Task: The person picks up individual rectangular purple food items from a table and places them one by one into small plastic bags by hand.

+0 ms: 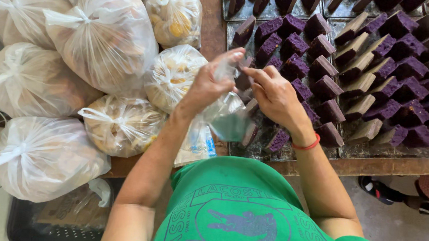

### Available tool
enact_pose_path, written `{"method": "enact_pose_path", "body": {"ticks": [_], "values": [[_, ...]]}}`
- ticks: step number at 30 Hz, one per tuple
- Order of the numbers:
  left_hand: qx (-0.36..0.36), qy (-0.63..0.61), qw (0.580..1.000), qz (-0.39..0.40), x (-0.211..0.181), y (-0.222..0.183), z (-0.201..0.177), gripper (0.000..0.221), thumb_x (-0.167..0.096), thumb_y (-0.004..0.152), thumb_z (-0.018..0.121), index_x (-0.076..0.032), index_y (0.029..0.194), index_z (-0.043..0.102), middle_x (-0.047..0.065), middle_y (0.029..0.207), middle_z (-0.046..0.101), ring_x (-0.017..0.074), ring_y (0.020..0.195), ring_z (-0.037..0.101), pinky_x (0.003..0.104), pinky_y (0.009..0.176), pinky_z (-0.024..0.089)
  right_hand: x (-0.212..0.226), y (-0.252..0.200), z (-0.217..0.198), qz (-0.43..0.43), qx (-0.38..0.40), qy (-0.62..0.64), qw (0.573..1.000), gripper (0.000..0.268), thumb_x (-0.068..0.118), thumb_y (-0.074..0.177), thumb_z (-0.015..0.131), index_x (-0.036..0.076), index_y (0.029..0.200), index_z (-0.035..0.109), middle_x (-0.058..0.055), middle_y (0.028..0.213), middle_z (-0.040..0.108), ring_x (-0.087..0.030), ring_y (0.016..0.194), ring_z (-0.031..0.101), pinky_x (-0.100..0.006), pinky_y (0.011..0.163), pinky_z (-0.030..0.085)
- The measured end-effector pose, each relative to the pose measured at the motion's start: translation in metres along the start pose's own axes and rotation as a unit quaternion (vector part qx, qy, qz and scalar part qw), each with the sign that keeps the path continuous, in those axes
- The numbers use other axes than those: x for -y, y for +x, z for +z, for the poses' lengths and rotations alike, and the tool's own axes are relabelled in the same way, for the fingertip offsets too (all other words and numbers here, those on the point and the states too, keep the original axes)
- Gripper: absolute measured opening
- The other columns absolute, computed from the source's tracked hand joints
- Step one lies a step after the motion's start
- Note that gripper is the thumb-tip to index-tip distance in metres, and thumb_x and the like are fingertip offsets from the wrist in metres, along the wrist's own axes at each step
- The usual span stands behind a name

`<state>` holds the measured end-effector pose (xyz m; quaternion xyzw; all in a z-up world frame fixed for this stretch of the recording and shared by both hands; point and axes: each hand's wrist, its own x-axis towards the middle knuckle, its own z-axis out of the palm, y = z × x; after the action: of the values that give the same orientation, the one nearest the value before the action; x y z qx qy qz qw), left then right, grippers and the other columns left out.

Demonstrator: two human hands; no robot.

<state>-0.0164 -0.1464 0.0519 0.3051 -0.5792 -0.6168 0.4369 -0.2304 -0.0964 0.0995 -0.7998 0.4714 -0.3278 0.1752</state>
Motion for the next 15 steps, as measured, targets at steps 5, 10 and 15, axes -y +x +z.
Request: {"method": "enact_pose_path", "body": {"ticks": [5, 10, 15], "values": [[-0.023, 0.066, 0.998, 0.012, -0.004, 0.003, -0.006, 0.065, 0.010, 0.082, 0.059, 0.004, 0.146, 0.050, 0.011, 0.156, 0.049, 0.0133, 0.128, 0.059, 0.028, 0.090, 0.064, -0.010, 0.004, 0.010, -0.053, 0.046, 0.026, 0.997, 0.029, 0.001, 0.095, 0.062, 0.008, 0.124, 0.064, -0.017, 0.114, 0.062, -0.036, 0.095, 0.066, -0.042, 0.080, 0.055], [-0.020, 0.072, 0.997, -0.013, -0.009, 0.005, -0.007, 0.063, 0.010, 0.082, 0.059, 0.004, 0.145, 0.056, 0.011, 0.152, 0.058, 0.0110, 0.113, 0.065, 0.026, 0.087, 0.062, -0.027, 0.014, 0.027, -0.014, 0.055, 0.102, 0.993, 0.052, -0.011, 0.084, 0.049, 0.009, 0.130, 0.063, -0.019, 0.114, 0.061, -0.034, 0.090, 0.067, -0.042, 0.076, 0.057], [0.002, 0.191, 0.981, 0.031, -0.028, 0.004, -0.007, 0.060, 0.009, 0.083, 0.060, 0.002, 0.143, 0.057, 0.009, 0.151, 0.057, 0.0078, 0.105, 0.066, 0.025, 0.080, 0.060, -0.035, 0.020, 0.021, -0.025, 0.040, -0.058, 0.997, 0.061, -0.010, 0.084, 0.052, 0.004, 0.144, 0.057, -0.020, 0.107, 0.061, -0.042, 0.091, 0.063, -0.050, 0.074, 0.052]]}}
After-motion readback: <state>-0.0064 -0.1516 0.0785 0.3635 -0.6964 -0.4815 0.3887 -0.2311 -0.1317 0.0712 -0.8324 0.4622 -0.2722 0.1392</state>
